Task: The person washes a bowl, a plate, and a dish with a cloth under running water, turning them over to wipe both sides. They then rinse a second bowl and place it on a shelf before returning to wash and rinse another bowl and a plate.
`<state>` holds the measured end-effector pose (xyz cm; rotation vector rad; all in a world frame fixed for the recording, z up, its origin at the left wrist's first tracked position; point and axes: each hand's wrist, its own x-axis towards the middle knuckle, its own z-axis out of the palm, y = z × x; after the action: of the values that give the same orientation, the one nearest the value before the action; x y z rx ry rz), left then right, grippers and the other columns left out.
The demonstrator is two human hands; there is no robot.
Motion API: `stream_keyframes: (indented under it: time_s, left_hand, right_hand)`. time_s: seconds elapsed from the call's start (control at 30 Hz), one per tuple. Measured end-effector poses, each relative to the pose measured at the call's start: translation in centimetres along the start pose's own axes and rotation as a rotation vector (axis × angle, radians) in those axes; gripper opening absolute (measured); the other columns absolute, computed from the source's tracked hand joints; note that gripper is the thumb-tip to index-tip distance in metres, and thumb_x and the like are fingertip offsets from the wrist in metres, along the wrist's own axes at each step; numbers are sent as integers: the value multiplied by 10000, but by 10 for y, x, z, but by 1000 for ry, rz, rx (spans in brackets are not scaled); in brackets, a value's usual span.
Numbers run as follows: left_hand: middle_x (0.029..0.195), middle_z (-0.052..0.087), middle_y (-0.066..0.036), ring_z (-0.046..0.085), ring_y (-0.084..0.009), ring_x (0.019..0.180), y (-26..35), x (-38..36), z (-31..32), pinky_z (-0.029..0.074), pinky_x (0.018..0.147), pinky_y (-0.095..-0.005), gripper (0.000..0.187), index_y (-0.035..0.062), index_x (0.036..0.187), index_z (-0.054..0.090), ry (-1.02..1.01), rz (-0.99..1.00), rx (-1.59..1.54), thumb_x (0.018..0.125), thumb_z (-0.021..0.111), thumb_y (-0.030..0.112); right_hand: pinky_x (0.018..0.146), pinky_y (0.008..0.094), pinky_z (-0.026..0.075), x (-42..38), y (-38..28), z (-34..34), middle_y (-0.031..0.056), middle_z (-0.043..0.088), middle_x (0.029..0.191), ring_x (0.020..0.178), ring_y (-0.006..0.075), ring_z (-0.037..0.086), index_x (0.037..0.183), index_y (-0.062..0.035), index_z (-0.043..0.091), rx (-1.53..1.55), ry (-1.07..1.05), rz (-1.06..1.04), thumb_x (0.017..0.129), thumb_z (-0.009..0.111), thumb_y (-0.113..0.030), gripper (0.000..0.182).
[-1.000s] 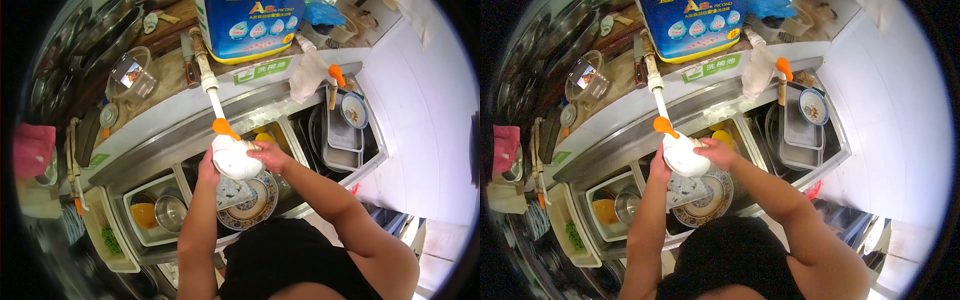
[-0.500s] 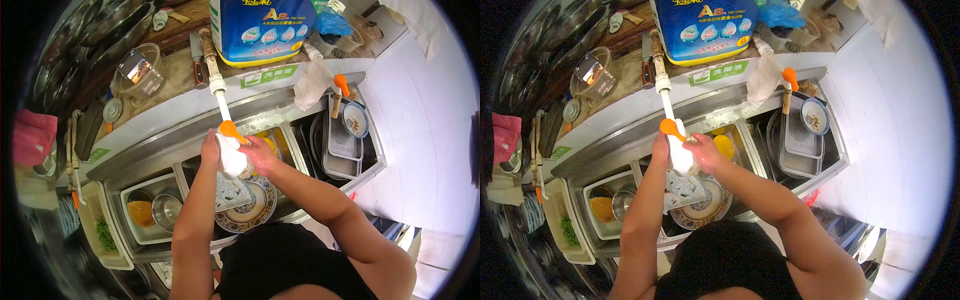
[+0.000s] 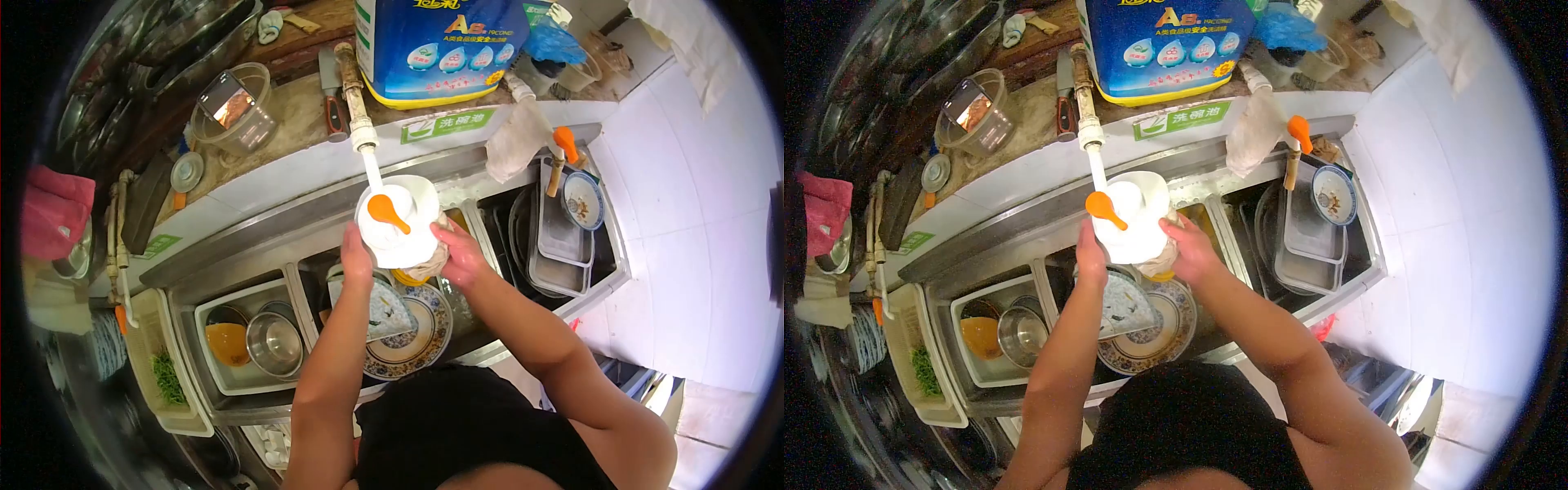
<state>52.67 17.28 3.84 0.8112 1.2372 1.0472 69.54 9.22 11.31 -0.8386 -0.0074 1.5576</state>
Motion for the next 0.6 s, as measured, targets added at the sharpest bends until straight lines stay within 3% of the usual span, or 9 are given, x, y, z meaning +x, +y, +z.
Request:
stream_keyframes:
  time_s: [0.07, 0.23, 0.27, 0.37, 0.4, 0.47, 0.6]
  left_hand:
    - [1180, 616, -135, 600, -254, 1053, -30, 5, 4, 455, 929, -336, 498, -63, 1251, 518, 76, -114, -349, 973, 457, 345]
    - [1113, 632, -137, 618, -235, 1011, 7, -7, 10, 482, 886, -343, 439, -51, 1176, 560, -104, -392, -367, 959, 473, 321]
    - [1093, 636, -137, 622, -232, 999, 11, -6, 9, 487, 874, -345, 426, -51, 1157, 568, -183, -486, -351, 954, 478, 313]
    - [1063, 645, -130, 625, -229, 975, 29, -8, 19, 490, 867, -358, 397, -34, 1149, 575, -150, -547, -187, 944, 472, 290]
    - [1063, 645, -130, 625, -229, 975, 18, 0, 16, 490, 867, -358, 397, -34, 1149, 575, -150, -546, -186, 944, 472, 290]
    - [1018, 645, -158, 623, -262, 948, -16, 23, 5, 484, 846, -389, 372, -4, 1140, 585, -95, -366, -22, 927, 493, 287]
    - [1011, 626, -191, 606, -324, 959, -2, 24, 4, 467, 831, -421, 395, 17, 1143, 573, -139, -336, 252, 919, 488, 331]
  right_hand:
    - [987, 422, 454, -8, -2, -14, 144, 536, 1269, 1140, 269, 559, 1348, -10, 387, 4, -50, -1, 902, 585, -95, 495]
    - [941, 383, 486, -38, -17, -39, 137, 547, 1252, 1096, 251, 584, 1352, 6, 379, -186, -104, 25, 895, 583, -93, 510]
    - [917, 359, 496, -44, -21, -44, 126, 587, 1198, 1061, 238, 602, 1306, 17, 449, -206, -123, 68, 882, 595, -73, 457]
    - [891, 338, 495, -51, -19, -52, 107, 626, 1128, 1009, 211, 617, 1238, 15, 529, -400, -151, 174, 867, 618, -67, 390]
    - [858, 307, 491, -50, -11, -56, 80, 649, 1074, 970, 175, 620, 1178, 1, 585, -436, -152, 147, 853, 647, -78, 340]
    - [844, 297, 487, -50, -2, -54, 70, 650, 1065, 949, 162, 619, 1174, -4, 588, -446, -142, 116, 852, 650, -82, 337]
    - [805, 277, 481, -43, 11, -44, 48, 650, 1023, 905, 127, 610, 1147, -11, 603, -620, -134, 66, 850, 659, -99, 314]
